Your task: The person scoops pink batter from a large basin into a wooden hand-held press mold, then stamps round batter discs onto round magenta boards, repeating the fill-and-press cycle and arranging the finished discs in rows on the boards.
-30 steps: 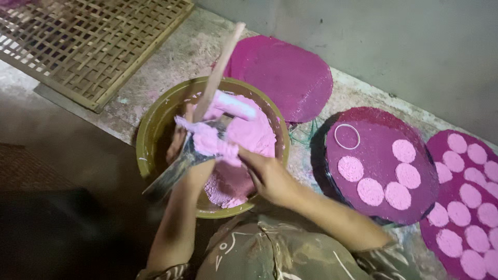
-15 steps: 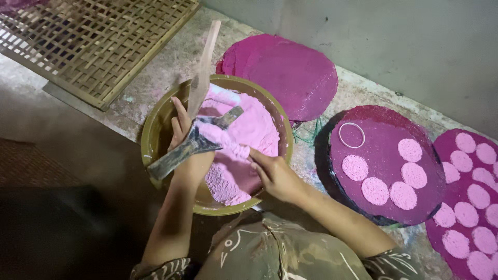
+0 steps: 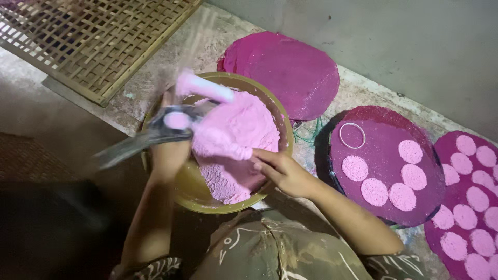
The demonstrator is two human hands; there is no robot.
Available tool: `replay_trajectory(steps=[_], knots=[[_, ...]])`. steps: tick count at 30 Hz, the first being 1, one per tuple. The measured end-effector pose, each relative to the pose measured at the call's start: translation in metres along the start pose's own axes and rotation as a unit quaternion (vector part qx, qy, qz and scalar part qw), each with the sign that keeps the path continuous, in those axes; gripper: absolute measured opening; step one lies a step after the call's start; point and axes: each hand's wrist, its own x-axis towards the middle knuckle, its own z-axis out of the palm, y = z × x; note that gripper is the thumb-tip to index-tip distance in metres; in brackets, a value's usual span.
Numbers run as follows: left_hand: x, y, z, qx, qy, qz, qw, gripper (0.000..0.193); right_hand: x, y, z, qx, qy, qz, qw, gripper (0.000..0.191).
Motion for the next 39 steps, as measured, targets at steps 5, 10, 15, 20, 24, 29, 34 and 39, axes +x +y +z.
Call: replay_trajectory(steps=[5,10,15,20,24,29,34,39], knots=[[-0.04,-0.032,-0.013,-0.367,0.082,-0.108,0.92,0.014,0.022,0.006,0.021,0.048,-0.066,0.073,0.994,0.054],[-0.084,0.025,0.044,-0.336,-0.21,-0.575,0.716,0.039,0.01,-0.002,-0.011,0.133,0.074,-0.171,0.973,0.082],[-0.101,0.134,0.105,-0.61,-0.378,-0.311,0.623,0.04,-0.062,-0.026,-0.06,0.486,0.115,-0.23,0.835,0.099],[-0.091,0.176,0.106,-0.64,-0.382,-0.266,0.612,0.043,-0.143,-0.038,-0.106,0.161,0.247,-0.271,0.917,0.065],[-0.1,0.198,0.117,-0.594,-0.467,-0.219,0.617,0.046,-0.207,-0.032,-0.103,-0.173,0.182,-0.37,0.894,0.011],[-0.14,0.243,0.155,-0.472,-0.615,-0.112,0.621,0.05,-0.258,-0.017,-0.09,-0.252,0.191,-0.34,0.886,0.02],[-0.134,0.262,0.18,-0.456,-0.553,-0.1,0.69,0.054,-0.286,0.006,-0.092,-0.199,0.261,-0.25,0.911,0.056],[-0.111,0.281,0.223,-0.306,-0.626,-0.043,0.716,0.052,-0.348,0.046,-0.125,0.195,0.09,0.039,0.976,0.116]])
